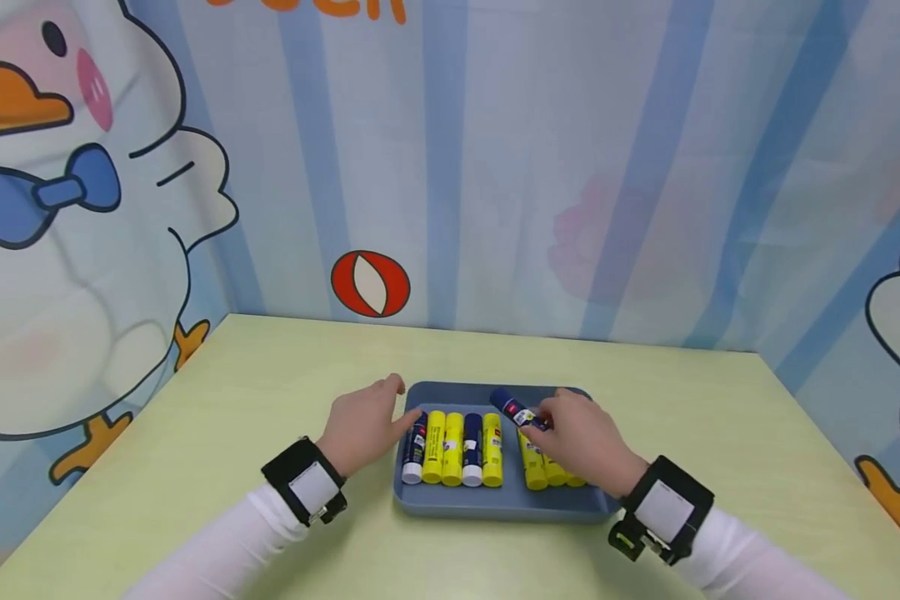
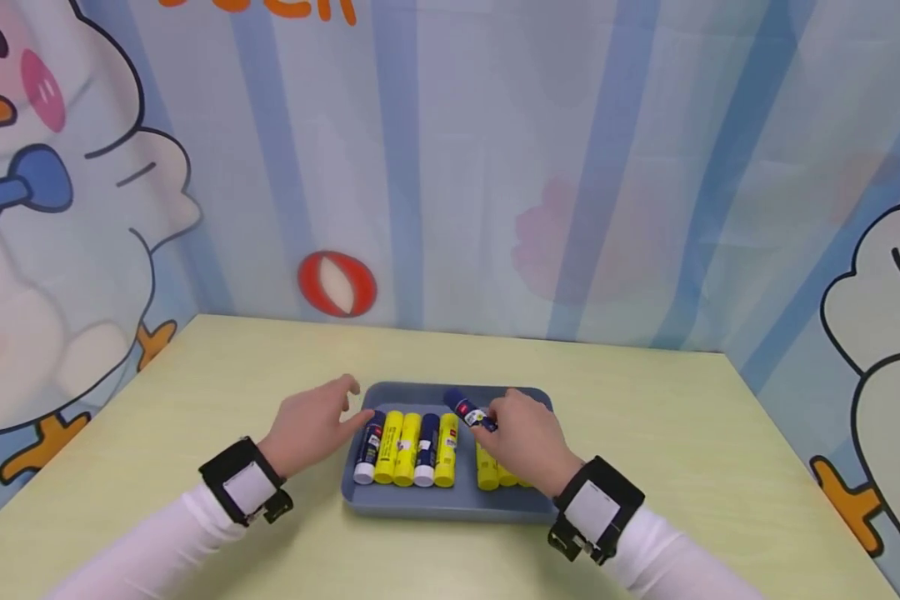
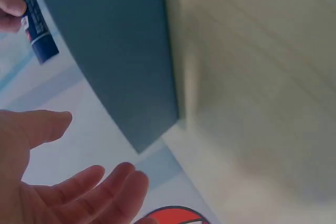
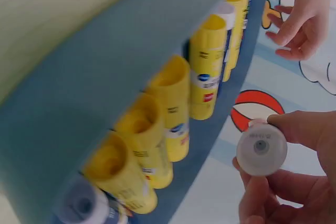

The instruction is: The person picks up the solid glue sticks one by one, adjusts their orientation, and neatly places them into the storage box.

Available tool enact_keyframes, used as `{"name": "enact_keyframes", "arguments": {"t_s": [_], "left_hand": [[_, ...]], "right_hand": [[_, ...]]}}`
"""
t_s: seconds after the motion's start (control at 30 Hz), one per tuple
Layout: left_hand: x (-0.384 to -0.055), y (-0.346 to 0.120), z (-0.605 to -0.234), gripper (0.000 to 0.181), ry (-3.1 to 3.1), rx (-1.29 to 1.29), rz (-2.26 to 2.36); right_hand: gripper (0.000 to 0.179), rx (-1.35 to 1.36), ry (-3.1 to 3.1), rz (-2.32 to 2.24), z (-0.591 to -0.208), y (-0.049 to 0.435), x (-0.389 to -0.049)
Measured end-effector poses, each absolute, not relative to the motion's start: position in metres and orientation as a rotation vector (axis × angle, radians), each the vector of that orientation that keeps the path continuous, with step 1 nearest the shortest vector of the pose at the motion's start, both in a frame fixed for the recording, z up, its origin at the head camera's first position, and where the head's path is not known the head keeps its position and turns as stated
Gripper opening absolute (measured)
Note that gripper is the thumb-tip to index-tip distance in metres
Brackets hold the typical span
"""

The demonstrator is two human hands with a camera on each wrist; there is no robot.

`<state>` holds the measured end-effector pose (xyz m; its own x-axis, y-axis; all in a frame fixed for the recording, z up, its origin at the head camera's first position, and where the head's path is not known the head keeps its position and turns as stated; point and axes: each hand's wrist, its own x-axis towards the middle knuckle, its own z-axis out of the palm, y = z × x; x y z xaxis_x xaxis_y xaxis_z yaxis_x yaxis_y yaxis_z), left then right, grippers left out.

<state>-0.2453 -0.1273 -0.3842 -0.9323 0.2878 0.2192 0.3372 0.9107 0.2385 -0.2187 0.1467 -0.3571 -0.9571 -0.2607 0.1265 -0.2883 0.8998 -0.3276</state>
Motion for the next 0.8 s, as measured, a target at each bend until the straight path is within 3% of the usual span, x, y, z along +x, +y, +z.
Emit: {"name": "enact_keyframes", "arguments": {"t_s": [0.27, 0.8], "left_hand": [[-0.250, -0.136, -0.402, 0.034, -3.126, -0.339, -0.654], [-0.249, -0.132, -0.404, 0.036, -3.117, -0.408, -0.668]], "right_hand": [[0.033, 0.277, -3.097, 0.707, -0.371, 0.139, -0.219], [0.034, 0.315, -3.297, 0.267, -0.376, 0.113, -0.230]]}}
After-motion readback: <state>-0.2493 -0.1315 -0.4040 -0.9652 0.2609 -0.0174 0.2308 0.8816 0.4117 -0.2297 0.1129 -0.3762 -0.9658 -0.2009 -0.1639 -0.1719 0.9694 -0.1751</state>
